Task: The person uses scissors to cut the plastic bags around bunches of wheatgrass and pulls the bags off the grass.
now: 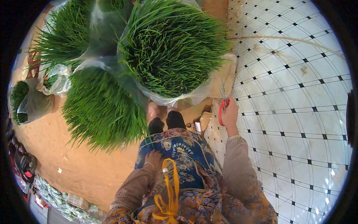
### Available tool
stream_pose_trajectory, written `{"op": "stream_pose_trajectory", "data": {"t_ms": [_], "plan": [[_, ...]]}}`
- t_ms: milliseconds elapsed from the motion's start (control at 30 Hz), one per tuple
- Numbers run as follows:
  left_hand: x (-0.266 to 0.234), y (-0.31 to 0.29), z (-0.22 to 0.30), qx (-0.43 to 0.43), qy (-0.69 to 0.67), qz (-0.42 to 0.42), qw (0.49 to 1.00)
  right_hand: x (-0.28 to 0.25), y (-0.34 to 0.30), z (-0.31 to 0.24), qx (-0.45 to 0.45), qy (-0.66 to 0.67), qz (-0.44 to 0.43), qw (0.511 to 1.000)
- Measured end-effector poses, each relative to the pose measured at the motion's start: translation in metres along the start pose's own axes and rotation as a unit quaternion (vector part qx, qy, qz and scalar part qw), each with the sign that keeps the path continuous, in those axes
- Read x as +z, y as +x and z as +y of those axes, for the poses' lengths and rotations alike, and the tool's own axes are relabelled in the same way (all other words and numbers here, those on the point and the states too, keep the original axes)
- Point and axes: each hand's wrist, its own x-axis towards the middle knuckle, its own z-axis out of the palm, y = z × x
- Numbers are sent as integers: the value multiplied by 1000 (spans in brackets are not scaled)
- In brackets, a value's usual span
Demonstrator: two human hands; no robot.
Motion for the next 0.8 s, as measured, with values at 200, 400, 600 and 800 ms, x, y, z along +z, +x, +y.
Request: {"op": "stream_pose_trajectory", "data": {"t_ms": [200, 400, 600, 800], "plan": [[12, 7, -4, 8, 13, 1, 1000, 16, 55, -4, -68, -27, 138, 988], [7, 5, 5, 1, 45, -25, 999, -4, 105, -28, -15, 8, 64, 998], [5, 6, 12, -7, 7, -15, 1000, -13, 61, 14, -9, -9, 62, 998], [15, 12, 13, -13, 16, -11, 1000, 5, 87, 23, -34, -28, 42, 998]]}}
